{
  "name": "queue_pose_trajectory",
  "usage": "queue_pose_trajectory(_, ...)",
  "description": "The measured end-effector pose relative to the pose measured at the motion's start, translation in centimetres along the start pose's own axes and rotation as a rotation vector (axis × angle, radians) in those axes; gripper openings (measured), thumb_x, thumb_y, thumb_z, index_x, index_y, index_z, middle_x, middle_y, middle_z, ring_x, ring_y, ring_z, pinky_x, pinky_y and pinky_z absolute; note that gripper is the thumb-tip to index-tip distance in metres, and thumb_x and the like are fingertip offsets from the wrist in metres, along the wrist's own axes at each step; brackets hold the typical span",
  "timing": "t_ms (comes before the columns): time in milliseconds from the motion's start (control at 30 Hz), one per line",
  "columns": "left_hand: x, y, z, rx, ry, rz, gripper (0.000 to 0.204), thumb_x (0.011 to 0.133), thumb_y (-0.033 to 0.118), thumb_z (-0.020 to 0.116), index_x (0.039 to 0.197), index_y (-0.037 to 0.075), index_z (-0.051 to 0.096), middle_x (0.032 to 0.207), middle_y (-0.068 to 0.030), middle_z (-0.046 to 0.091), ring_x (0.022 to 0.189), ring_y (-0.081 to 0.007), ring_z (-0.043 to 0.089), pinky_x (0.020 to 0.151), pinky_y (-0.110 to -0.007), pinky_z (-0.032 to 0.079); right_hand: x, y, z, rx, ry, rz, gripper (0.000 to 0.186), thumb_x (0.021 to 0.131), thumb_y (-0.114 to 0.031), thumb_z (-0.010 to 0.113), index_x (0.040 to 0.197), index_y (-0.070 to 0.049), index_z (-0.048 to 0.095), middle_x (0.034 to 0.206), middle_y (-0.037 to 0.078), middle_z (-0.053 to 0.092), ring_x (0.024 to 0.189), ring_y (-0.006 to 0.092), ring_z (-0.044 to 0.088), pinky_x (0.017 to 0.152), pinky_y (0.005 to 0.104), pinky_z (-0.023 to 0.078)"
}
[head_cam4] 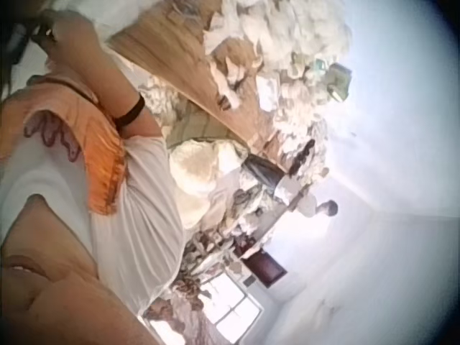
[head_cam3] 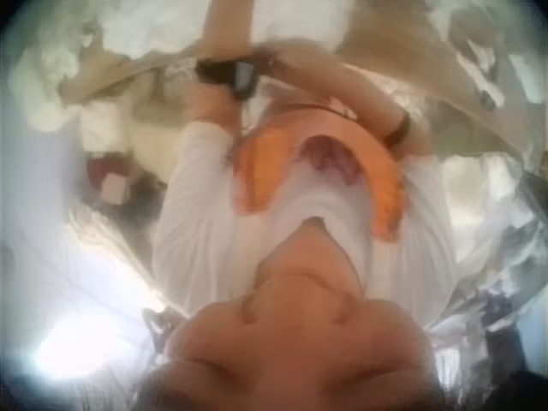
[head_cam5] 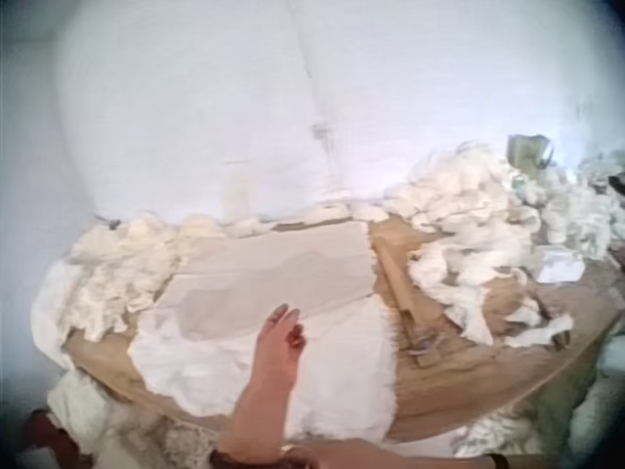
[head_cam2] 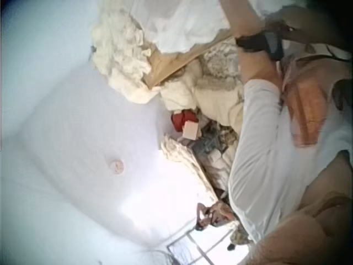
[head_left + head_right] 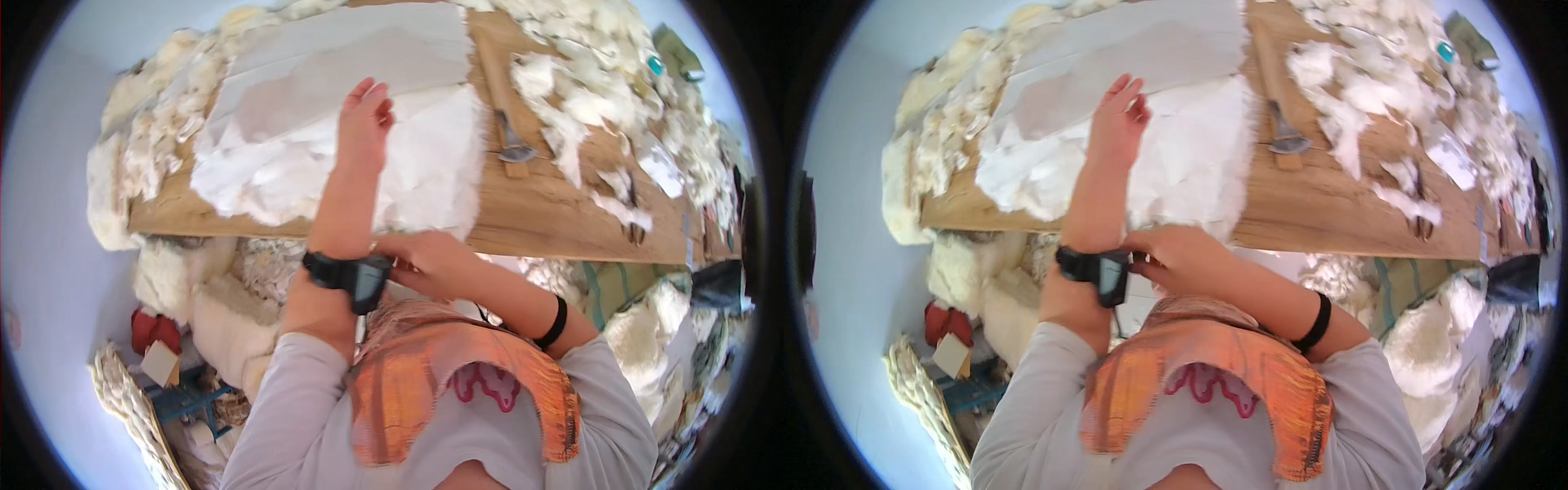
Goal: The recorder is hand-sewing and preparing pieces of white fur material on a workshop table.
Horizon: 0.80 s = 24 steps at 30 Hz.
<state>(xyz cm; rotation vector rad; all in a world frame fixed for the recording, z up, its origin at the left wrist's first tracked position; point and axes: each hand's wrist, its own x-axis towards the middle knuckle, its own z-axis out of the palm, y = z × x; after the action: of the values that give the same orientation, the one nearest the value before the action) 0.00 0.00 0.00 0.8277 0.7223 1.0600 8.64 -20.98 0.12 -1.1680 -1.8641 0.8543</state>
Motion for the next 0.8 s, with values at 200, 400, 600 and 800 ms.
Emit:
queue_pose_trajectory(200, -6.0, -1.3, 3.6, 0.392, -0.196, 0.103, 0.02, 0.096, 0.013, 0.066, 0.114, 0.007, 0.059, 0.101, 0.0007, 0.059, 0.09, -0.0107, 0.056, 0.083, -0.028, 0.047, 5.3, 2.4, -10.8, 0.655, 0.587, 0.075, 0.023, 0.098, -0.008, 0.059, 0.12, -0.004, 0.064, 0.086, 0.005, 0.068, 0.069, 0.0112, 0.065, 0.064, 0.0257, 0.052)
queue_pose_trajectory(400, -13.4, -3.7, 8.0, 0.667, -0.819, 0.175, 0.016, 0.097, 0.008, 0.067, 0.112, 0.005, 0.062, 0.105, -0.0016, 0.063, 0.099, -0.0122, 0.061, 0.092, -0.029, 0.048, 7.5, 5.6, -16.7, 0.73, 0.92, 0.147, 0.029, 0.098, -0.011, 0.059, 0.126, -0.008, 0.06, 0.097, 0.007, 0.068, 0.074, 0.014, 0.064, 0.07, 0.0285, 0.052)
queue_pose_trajectory(600, -14.1, -4.7, 7.3, 0.773, -1.011, 0.239, 0.022, 0.093, 0.008, 0.073, 0.113, 0.003, 0.065, 0.105, -0.0064, 0.065, 0.099, -0.0166, 0.063, 0.089, -0.032, 0.049, 8.1, 6.1, -17.1, 0.801, 1.045, 0.137, 0.025, 0.098, -0.01, 0.057, 0.122, -0.009, 0.063, 0.096, 0.006, 0.067, 0.072, 0.0136, 0.063, 0.069, 0.0285, 0.051)
queue_pose_trajectory(800, -14.8, -4.2, 7.8, 0.824, -1.069, 0.272, 0.03, 0.088, 0.016, 0.08, 0.115, 0.01, 0.067, 0.103, -0.0069, 0.062, 0.096, -0.0241, 0.062, 0.088, -0.037, 0.048, 8.1, 7.5, -16.0, 0.699, 1.024, 0.147, 0.021, 0.1, -0.013, 0.062, 0.12, -0.009, 0.066, 0.093, 0.003, 0.067, 0.071, 0.0105, 0.059, 0.067, 0.0272, 0.05)
